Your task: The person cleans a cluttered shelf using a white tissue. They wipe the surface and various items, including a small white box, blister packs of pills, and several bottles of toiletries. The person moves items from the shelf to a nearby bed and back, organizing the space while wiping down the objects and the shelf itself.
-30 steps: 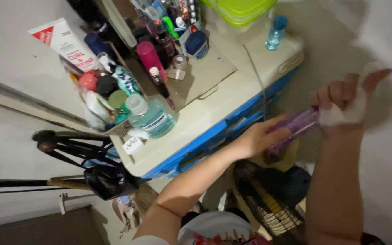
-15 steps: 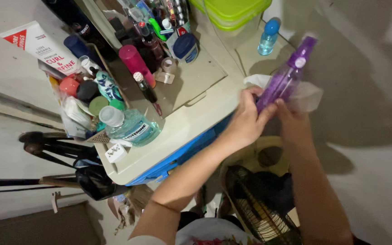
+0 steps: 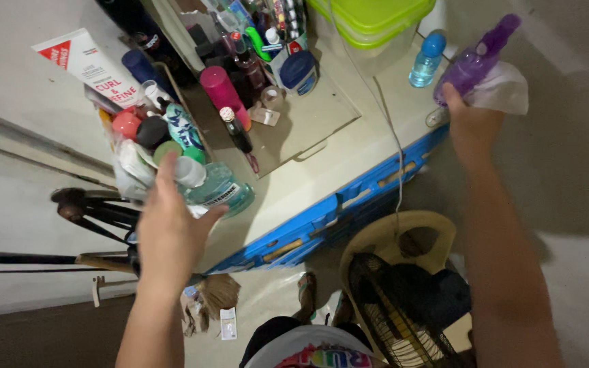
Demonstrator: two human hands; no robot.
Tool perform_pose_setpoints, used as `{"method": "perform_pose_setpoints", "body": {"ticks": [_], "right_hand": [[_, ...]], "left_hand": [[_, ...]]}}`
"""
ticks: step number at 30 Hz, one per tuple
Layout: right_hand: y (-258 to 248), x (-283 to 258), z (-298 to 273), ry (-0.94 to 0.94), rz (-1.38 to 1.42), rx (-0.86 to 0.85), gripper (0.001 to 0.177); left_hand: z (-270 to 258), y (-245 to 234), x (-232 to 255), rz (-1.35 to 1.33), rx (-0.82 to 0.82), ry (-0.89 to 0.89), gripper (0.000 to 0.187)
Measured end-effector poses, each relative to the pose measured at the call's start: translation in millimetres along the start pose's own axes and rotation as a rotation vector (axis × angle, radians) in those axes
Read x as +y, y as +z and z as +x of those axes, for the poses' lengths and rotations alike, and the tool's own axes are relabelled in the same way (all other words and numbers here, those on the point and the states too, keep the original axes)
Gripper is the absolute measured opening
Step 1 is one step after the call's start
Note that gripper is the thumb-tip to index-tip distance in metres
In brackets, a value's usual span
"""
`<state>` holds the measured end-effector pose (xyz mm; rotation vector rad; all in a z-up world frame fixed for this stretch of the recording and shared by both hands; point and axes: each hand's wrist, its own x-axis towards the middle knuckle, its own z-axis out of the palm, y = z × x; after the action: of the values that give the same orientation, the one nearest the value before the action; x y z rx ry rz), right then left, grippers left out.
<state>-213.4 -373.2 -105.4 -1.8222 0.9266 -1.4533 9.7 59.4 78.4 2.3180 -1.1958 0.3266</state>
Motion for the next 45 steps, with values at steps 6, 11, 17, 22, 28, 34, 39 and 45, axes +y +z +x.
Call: {"method": "perform_pose_setpoints", "body": {"ticks": [6, 11, 17, 22, 28, 34, 39, 45], "right_hand": [[7.8, 3.0, 1.6, 0.024, 0.015, 0.039, 0.043], [7.9, 9.6, 4.6, 0.061, 0.032, 0.014, 0.042], [2.7, 8.0, 10.0, -0.063, 0.149, -0.043, 0.044], [-0.6, 4.8, 12.0, 0.026, 0.112, -0.018, 0.037], [0.1, -3.8, 9.9, -0.042, 0.151, -0.029, 0.036], [6.5, 78.3, 8.8, -0.069, -0.097, 0.073, 0.03], [-6.8, 164.2, 20.7, -0.292, -0.713, 0.155, 0.042], [-27.1, 117.8, -11.3, 0.343, 0.524, 0.607, 0.05]], "left_hand": [[9.6, 28.0, 5.8, -0.129, -0.021, 0.005, 0.083], [62.4, 65.7, 65.2, -0.426, -0.009, 0.196, 0.085], [183.0, 199.0, 145.7, -0.651, -0.196, 0.618, 0.079], [224.2, 275.6, 160.6, -0.598, -0.234, 0.713, 0.094], [234.2, 283.8, 155.7, -0.637, -0.18, 0.728, 0.092], [204.9, 236.7, 155.3, -0.725, -0.09, 0.645, 0.092], [227.6, 220.0, 97.9, -0.339, 0.372, 0.496, 0.062], [253.1, 153.2, -27.0, 0.415, 0.348, 0.364, 0.031]]}}
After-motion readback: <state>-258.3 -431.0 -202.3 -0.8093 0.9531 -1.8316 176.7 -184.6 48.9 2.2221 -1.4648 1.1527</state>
